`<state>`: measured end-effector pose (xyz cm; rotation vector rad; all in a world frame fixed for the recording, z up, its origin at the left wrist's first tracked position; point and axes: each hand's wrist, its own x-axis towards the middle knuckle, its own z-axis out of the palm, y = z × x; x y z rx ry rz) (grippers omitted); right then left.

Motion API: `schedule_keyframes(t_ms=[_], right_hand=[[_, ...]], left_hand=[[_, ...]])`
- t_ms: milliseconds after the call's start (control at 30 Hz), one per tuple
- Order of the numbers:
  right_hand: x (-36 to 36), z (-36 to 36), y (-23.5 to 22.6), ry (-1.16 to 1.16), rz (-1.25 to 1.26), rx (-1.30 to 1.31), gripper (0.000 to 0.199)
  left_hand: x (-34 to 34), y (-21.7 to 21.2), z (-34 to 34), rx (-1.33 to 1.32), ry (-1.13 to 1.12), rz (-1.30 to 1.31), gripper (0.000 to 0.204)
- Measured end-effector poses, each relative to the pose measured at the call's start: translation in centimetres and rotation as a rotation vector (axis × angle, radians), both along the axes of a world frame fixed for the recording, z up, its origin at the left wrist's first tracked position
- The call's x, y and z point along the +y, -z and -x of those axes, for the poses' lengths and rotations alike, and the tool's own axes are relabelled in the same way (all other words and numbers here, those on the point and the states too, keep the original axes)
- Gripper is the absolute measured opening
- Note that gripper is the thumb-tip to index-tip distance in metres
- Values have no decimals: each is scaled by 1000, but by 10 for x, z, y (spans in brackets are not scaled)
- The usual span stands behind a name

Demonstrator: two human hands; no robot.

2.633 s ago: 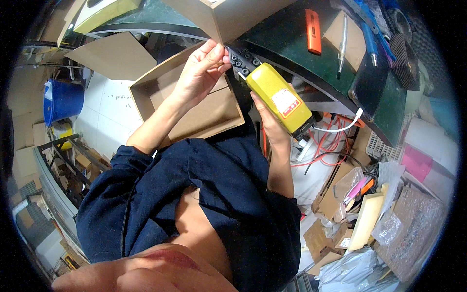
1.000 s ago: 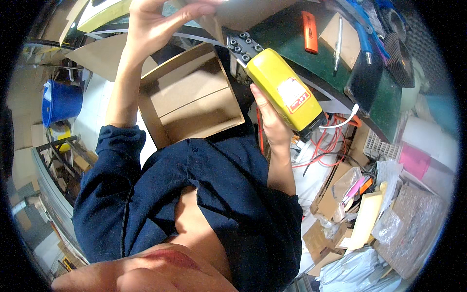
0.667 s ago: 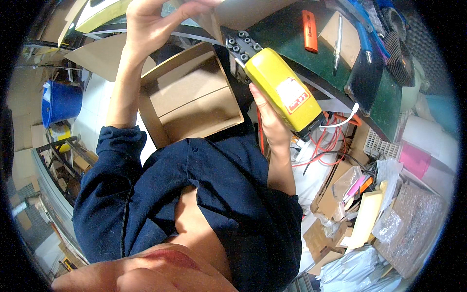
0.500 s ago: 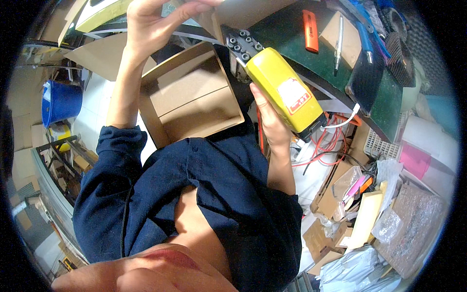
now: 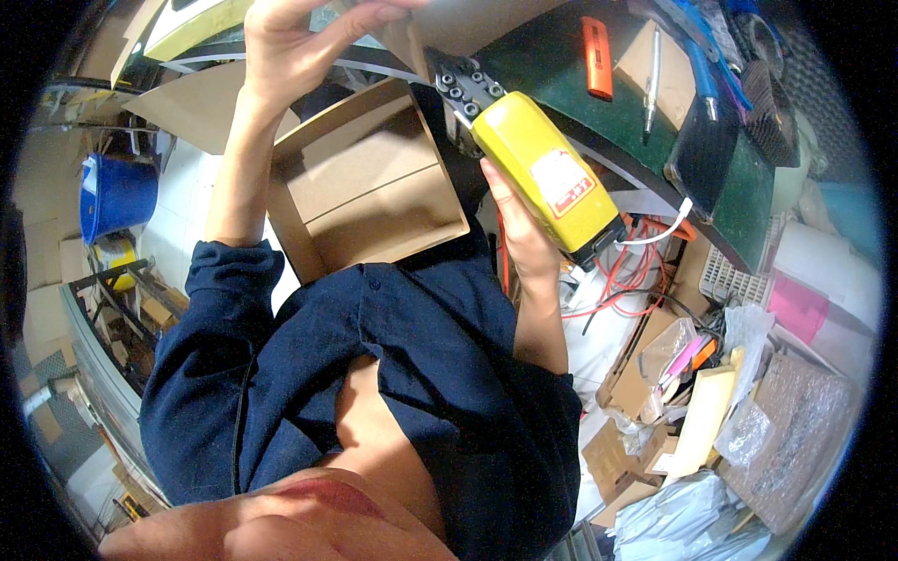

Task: The person applies glue to the edges of a cardboard box piece using a brush, then folds the flaps to form the box structure. They secure the corners by hand and use a yellow staple gun to fasten the joints, repeating the process for multiple boxes in a workshop setting.

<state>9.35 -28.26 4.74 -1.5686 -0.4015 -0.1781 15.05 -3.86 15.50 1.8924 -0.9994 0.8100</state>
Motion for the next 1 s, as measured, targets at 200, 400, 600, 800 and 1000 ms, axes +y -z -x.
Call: schedule_keyframes(t_ms=[200, 400, 600, 800, 1000], right_hand=[[1, 2, -3, -13, -35, -5, 25], [-2, 2, 0, -56, -18, 36, 26], [-2, 2, 1, -70, -27, 28, 26], [-1, 2, -1, -46, -13, 54, 24], [1, 2, 0, -50, -56, 118, 25]], left_hand=[[0, 5, 3, 97, 18, 62, 17], [1, 7, 2, 98, 14, 53, 16], [0, 6, 3, 96, 1, 53, 16], [-1, 4, 2, 77, 5, 56, 14], [0, 4, 2, 60, -3, 41, 14]])
